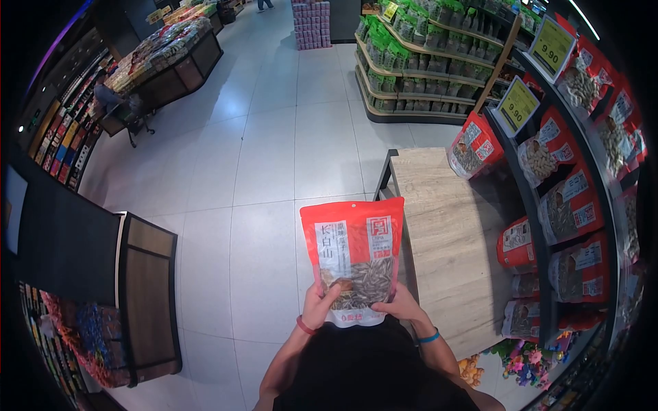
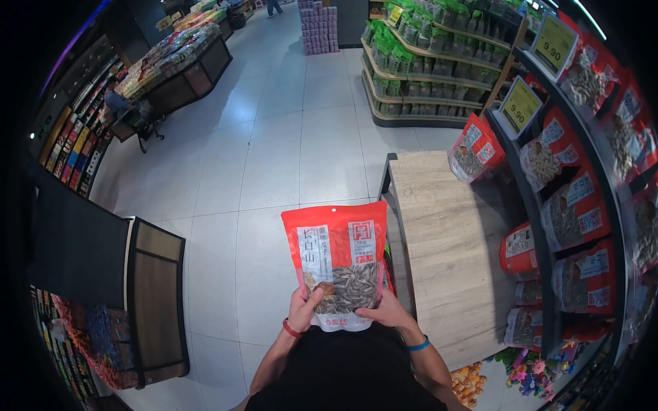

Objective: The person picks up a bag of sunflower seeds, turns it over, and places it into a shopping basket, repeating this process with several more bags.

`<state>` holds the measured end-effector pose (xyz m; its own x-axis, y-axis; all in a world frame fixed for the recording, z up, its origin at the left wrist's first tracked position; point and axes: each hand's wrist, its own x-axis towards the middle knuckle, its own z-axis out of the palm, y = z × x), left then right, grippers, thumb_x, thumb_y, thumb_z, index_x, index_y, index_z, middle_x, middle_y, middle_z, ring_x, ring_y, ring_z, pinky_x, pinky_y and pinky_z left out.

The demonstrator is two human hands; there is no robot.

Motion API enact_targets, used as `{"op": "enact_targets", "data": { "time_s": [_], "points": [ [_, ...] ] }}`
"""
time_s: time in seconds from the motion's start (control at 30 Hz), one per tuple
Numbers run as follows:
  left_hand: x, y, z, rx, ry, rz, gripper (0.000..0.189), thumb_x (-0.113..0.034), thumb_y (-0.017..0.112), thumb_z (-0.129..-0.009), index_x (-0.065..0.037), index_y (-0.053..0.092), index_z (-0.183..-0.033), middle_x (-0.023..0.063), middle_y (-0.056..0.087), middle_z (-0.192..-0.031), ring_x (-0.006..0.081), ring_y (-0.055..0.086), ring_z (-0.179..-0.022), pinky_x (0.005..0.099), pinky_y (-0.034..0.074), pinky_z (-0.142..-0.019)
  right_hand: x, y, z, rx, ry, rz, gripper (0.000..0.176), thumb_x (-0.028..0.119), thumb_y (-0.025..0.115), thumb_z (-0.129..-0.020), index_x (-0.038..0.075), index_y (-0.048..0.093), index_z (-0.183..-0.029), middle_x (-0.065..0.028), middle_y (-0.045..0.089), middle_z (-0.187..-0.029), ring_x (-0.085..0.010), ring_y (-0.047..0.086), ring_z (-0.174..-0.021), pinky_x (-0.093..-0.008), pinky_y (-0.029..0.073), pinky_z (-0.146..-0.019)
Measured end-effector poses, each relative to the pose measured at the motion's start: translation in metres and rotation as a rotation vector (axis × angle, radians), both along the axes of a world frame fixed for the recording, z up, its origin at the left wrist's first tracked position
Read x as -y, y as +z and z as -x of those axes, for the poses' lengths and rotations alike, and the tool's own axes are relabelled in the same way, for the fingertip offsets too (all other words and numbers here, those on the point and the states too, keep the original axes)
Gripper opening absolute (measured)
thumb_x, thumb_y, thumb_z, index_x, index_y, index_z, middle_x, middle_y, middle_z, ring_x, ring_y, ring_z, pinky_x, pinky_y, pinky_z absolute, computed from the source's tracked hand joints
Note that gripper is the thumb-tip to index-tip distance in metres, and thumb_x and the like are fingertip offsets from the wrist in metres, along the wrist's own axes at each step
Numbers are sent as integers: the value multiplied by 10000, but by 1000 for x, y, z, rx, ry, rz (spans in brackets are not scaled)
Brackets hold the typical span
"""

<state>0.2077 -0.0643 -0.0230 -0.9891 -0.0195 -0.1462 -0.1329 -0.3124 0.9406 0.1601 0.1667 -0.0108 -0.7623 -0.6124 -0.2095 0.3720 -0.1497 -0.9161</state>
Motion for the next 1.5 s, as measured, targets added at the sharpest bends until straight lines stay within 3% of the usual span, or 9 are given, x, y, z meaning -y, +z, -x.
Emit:
{"op": "enact_targets", "data": {
  "time_s": [0.93, 1.0, 1.23, 1.3, 1.5],
  "points": [
    [3, -3, -7, 20, 30, -46, 344, -199, 559, -968, 44, 527, -1209, 80, 624, -1112, 123, 575, -1001, 283, 452, -886, 3, -8, -5, -21, 62, -13, 711, 68, 784, -756, -29, 398, -1345, -87, 555, -1258, -171, 524, -1154, -343, 410, -1011],
    [1, 0, -8, 9, 57, 6, 283, -219, 532, -978, 29, 575, -1104, 57, 637, -1005, 102, 585, -910, 279, 470, -813, 4, -8, -6, -44, 51, 0, 709, 83, 787, -759, -28, 401, -1343, -82, 558, -1252, -166, 525, -1148, -340, 414, -1003],
    [2, 3, -9, 3, 58, 1, 264, -209, 529, -977, 27, 576, -1088, 55, 635, -994, 99, 582, -897, 278, 470, -801, 4, -6, -9, -25, 47, -4, 709, 99, 790, -763, -31, 402, -1341, -80, 557, -1253, -164, 527, -1141, -339, 415, -999],
    [6, -2, -10, 19, 5, -16, 326, -185, 529, -980, 48, 521, -1208, 87, 630, -1100, 125, 586, -984, 280, 461, -874, 4, -4, -9, -48, 50, -18, 716, 105, 794, -759, -32, 400, -1342, -82, 556, -1254, -165, 524, -1144, -339, 413, -999],
    [7, -4, -13, 18, 9, -12, 324, -182, 534, -978, 48, 522, -1205, 86, 632, -1092, 126, 587, -980, 282, 462, -871, 6, -2, -9, -57, 65, -28, 734, 104, 793, -758, -32, 386, -1354, -90, 547, -1267, -171, 514, -1158, -342, 404, -1006]
  ]
}}
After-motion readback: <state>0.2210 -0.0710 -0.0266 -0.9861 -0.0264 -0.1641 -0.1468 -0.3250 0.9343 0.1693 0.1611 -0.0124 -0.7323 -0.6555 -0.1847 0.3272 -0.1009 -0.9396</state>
